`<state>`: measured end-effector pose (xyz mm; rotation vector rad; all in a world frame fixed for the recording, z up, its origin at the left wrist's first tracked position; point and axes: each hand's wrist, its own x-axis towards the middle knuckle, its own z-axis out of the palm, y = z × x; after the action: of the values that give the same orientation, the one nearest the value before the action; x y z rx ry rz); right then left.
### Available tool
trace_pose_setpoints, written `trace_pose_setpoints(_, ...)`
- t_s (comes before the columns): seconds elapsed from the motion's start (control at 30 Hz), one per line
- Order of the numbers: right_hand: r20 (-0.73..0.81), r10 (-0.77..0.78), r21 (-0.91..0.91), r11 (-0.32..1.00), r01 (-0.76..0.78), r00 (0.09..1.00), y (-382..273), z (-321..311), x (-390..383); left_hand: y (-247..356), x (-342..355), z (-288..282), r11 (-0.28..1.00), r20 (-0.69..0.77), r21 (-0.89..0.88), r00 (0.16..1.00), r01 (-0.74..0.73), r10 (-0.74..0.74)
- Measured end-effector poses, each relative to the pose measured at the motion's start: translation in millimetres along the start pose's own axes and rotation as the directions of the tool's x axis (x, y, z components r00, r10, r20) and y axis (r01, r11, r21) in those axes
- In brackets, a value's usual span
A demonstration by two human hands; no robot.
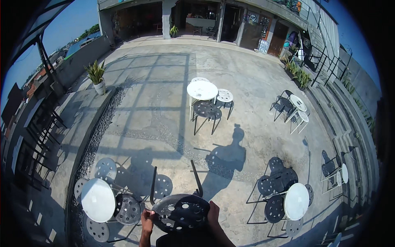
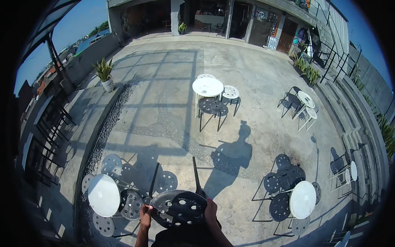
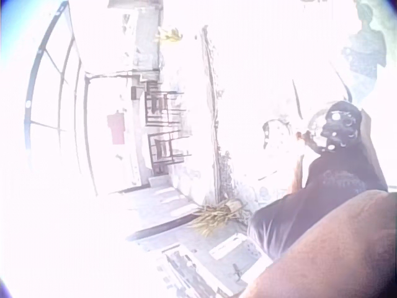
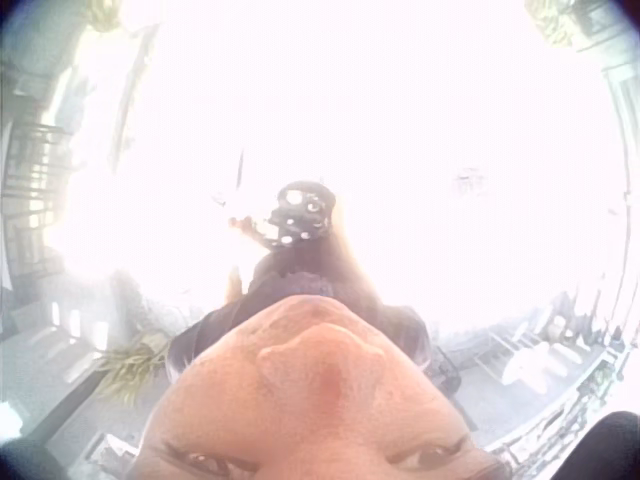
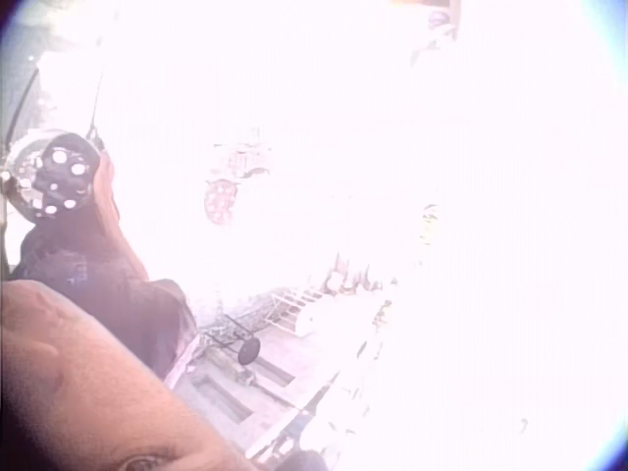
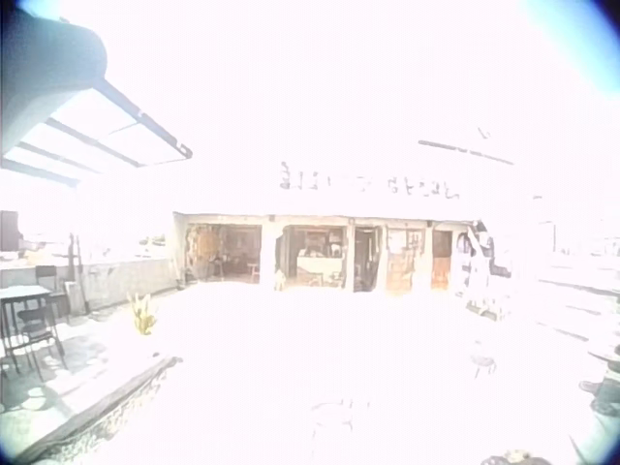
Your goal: The person repeatedly picks up round metal tables and perforated metal stools from a rooftop patio and places them around other tables. They handle the furniture by hand, moving items one at a time to different spots on the concrete floor.
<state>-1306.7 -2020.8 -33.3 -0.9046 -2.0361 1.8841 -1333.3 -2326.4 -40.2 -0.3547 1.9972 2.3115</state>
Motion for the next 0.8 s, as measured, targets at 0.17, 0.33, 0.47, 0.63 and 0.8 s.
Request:
trace_pose_setpoints(0.17, 0.255, -0.03, -0.179, 0.981, 0.078, 0.966, -72, 41, 124, 37, 86, 37, 1.0, -0.132, 0.005, 0.991, -0.007, 0.008)
trace_pose_setpoints(0.33, 0.473, -0.071, -0.239, 0.949, 0.205, 0.878, -113, 76, 229, 69, 149, 83, 0.998, -0.206, 0.059, 0.978, -0.033, 0.044)
trace_pose_setpoints(0.47, 0.508, -0.098, -0.321, 0.901, 0.294, 0.856, -130, 135, 302, 85, 220, 101, 0.999, -0.292, 0.004, 0.956, -0.038, 0.037)
trace_pose_setpoints(0.63, 0.481, -0.084, -0.402, 0.864, 0.304, 0.873, -154, 218, 404, 103, 351, 106, 0.997, -0.292, 0.054, 0.954, -0.057, 0.071)
trace_pose_setpoints(0.8, 0.435, -0.23, -0.262, 0.893, 0.367, 0.871, -209, 294, 487, 163, 500, 106, 0.993, -0.155, 0.095, 0.984, -0.074, 0.089)
